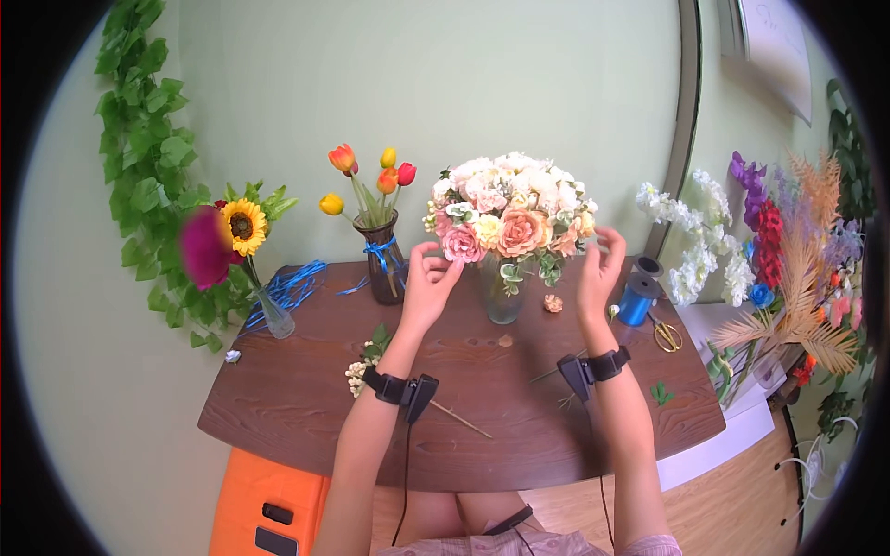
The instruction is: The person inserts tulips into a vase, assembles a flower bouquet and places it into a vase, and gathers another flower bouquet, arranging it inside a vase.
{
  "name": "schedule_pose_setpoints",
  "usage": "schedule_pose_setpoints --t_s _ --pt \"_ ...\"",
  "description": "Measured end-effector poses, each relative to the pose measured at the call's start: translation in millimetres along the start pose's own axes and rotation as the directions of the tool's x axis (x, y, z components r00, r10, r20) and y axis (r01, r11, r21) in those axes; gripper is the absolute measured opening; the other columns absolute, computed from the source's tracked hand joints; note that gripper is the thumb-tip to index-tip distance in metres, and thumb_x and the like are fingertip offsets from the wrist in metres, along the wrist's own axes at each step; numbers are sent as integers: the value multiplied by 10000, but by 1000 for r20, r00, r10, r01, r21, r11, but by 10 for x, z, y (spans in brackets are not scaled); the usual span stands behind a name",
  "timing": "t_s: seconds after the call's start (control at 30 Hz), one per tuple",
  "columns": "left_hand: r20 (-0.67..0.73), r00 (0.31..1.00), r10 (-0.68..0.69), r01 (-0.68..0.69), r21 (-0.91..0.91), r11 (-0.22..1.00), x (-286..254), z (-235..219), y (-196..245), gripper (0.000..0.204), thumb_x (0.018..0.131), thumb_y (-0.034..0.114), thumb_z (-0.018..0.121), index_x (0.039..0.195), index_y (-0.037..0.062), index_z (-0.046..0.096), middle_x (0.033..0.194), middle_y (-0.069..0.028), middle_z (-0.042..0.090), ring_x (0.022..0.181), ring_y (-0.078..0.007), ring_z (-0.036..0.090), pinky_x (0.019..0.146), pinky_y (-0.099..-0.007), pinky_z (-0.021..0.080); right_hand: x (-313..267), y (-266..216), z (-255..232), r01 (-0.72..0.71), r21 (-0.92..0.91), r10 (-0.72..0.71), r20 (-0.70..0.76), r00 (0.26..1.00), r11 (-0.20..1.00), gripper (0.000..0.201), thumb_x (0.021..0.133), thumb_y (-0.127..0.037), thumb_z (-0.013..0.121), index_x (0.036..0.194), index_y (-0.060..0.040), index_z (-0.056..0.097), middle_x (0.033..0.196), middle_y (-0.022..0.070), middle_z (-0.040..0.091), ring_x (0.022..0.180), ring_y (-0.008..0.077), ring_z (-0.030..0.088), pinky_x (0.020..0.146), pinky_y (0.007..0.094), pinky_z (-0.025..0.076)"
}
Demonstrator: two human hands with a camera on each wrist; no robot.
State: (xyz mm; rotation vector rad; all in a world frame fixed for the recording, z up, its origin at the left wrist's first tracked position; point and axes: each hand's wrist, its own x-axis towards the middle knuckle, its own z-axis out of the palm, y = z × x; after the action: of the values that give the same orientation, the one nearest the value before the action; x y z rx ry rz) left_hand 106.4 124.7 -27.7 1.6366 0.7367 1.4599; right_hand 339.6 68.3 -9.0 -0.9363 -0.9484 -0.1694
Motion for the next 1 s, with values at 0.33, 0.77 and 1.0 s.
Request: schedule_pose_setpoints --t_s 0.33,0.77,1.0 --pt "-47 952 301 -297 86 951 156 116 67 412 773 28 606 1146 23 431 1056 -118 530 768 -129 597 616 -214 475 111 -709 245 760 -219 -409 735 541 611 532 635 -298 674 1121 -151 517 1152 53 471 1060 259 423 948 488 252" --pt "-157 984 85 -89 -21 996 334 72 -18 367 836 90 552 1155 6 393 1025 -99 532 774 -123 587 555 -193 455 -101 -682 202 750 -85 -470 732 493 656 384 667 -93 609 1045 -104 545 1099 63 508 984 228 487 941 442 292" --pt "-182 894 410 -305 425 852 217 96 97 581 708 129 641 1207 52 352 1226 -153 363 1107 -248 400 849 -356 378 25 -559 184 610 -235 -435 515 739 757 464 669 -108 572 1130 -97 520 1207 143 440 1139 337 366 945 444 275"
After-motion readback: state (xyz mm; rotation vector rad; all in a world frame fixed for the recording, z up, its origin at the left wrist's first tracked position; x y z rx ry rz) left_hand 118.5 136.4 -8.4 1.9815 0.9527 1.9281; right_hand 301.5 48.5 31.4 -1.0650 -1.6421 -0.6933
